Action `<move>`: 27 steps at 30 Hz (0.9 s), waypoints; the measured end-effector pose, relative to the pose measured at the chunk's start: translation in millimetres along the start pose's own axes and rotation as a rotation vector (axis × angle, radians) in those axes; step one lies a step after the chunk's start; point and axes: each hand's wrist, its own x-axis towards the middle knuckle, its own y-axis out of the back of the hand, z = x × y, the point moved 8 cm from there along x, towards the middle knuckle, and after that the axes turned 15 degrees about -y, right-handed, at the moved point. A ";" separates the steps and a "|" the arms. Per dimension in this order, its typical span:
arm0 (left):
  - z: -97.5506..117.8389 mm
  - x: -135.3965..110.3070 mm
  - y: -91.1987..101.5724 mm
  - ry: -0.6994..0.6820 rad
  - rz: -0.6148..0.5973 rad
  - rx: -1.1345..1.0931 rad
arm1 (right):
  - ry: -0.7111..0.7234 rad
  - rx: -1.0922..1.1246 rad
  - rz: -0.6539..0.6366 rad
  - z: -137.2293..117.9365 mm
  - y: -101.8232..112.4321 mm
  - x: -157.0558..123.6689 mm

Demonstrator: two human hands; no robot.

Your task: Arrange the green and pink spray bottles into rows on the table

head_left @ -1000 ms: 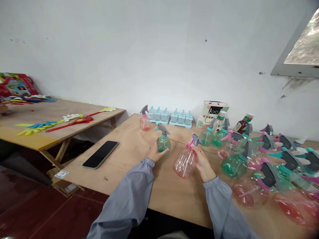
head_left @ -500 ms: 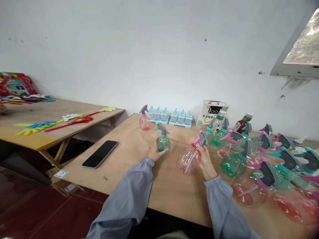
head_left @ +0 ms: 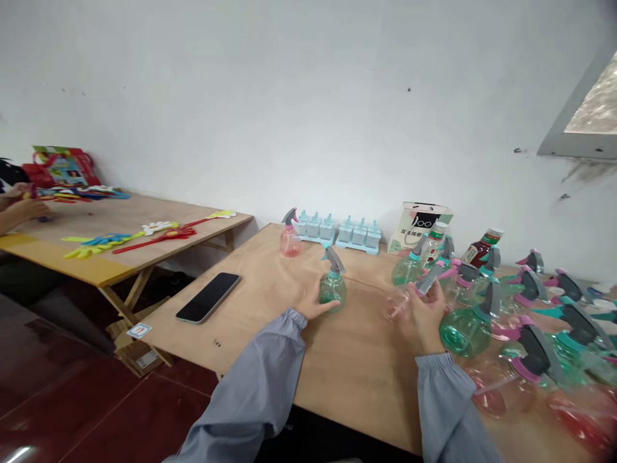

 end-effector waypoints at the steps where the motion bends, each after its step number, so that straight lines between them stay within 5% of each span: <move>1: 1.4 0.3 -1.5 -0.010 -0.020 -0.006 | 0.009 -0.023 0.002 -1.6 0.4 -1.4; 12: 6.9 0.6 -8.1 -0.024 -0.090 -0.092 | 0.107 -0.299 0.029 6.7 1.8 -5.6; 23: 16.9 -2.6 -23.3 0.005 -0.219 -0.295 | 0.390 -0.525 0.274 -3.2 18.2 -2.5; 27: 27.7 -3.0 -26.3 -0.015 -0.265 -0.320 | 0.389 -0.553 0.330 -2.5 20.8 -2.6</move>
